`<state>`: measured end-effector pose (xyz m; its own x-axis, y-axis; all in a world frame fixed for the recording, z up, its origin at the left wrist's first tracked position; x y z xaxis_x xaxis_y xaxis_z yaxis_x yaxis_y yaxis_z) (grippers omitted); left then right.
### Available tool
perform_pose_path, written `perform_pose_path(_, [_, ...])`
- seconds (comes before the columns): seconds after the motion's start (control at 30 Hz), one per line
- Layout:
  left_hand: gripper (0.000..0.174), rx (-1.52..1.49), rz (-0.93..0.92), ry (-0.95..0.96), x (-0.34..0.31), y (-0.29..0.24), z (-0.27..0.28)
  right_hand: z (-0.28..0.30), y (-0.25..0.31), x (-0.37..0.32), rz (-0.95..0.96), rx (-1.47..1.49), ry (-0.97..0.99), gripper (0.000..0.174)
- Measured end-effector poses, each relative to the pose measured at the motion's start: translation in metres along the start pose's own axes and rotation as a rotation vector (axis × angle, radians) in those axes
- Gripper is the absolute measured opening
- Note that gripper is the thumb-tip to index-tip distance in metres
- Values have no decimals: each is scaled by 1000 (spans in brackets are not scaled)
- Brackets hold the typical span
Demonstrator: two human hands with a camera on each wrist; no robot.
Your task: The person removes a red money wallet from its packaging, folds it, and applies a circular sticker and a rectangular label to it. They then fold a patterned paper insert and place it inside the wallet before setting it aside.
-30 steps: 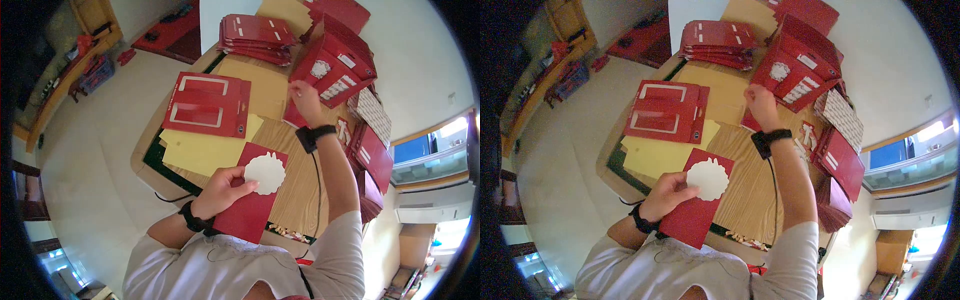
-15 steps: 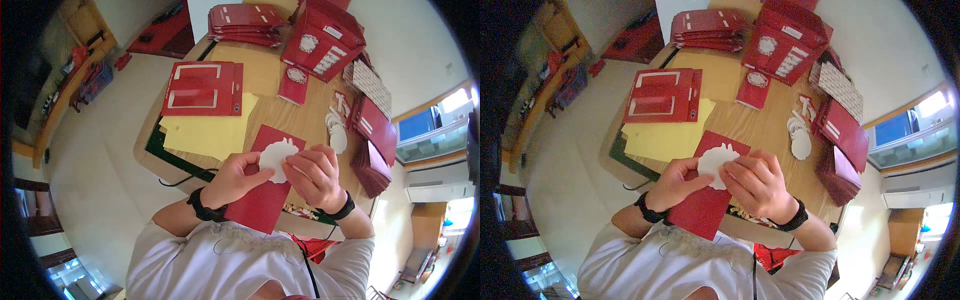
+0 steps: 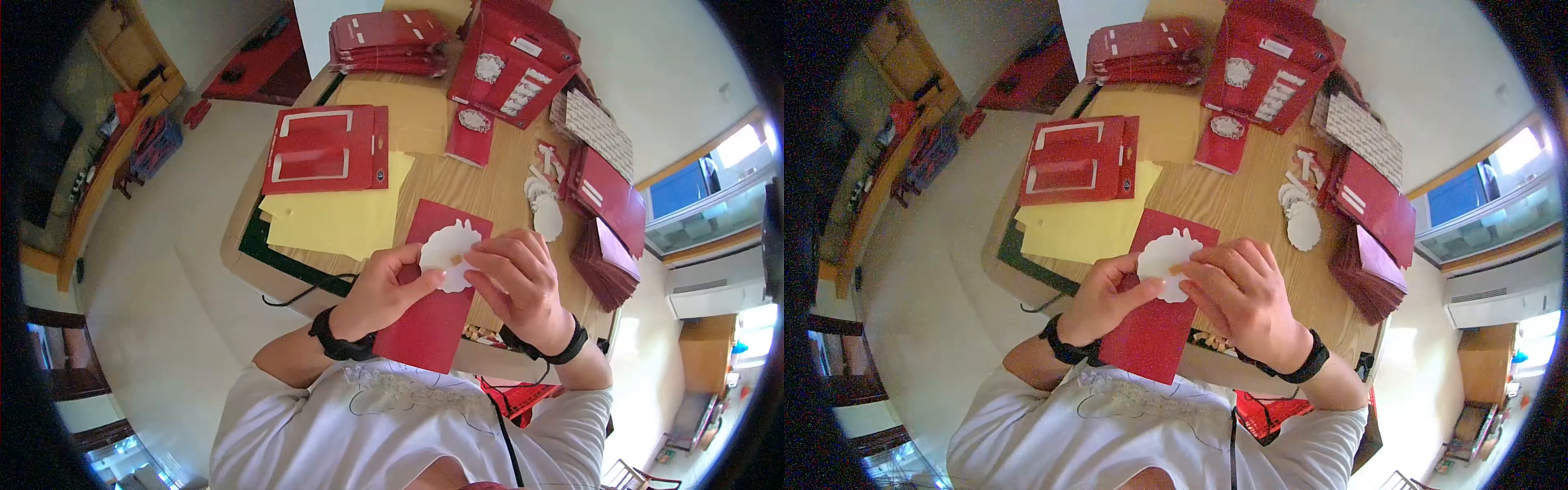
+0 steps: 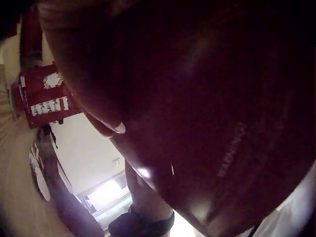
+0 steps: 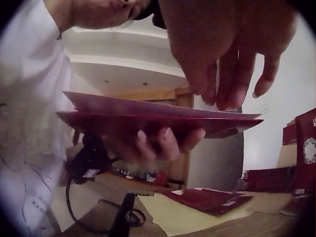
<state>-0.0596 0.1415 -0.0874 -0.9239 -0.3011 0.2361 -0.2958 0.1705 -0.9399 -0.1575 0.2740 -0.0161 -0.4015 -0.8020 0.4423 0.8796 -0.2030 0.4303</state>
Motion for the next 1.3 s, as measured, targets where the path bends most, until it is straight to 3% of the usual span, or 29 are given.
perform_pose_path(0.17, [18,66,27,48,0,-5,-4,-1,1,3,-60,13,43,17])
perform_pose_path(0.97, [14,173,-47,84,3,-3,-9,1,0,2,-74,2,68,18])
perform_pose_path(1.07, [13,128,-23,63,2,-1,-10,1,-2,3,-129,67,128,17])
perform_pose_path(1.17, [13,155,-51,71,2,1,-9,3,-10,4,-284,318,181,16])
perform_pose_path(1.3, [15,164,-53,42,3,-1,-3,18,-15,4,-368,358,110,13])
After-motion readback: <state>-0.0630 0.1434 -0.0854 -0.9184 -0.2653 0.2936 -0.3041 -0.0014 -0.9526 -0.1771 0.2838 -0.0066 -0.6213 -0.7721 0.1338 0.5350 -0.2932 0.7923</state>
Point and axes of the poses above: each hand's wrist, its own x-axis towards the middle knuckle, its own z-axis out of the back of the hand, y = z × x, the point moved 3 cm from there along x, towards the middle knuckle, and after that the axes turned 15 degrees about -z, right-handed, at the moved point
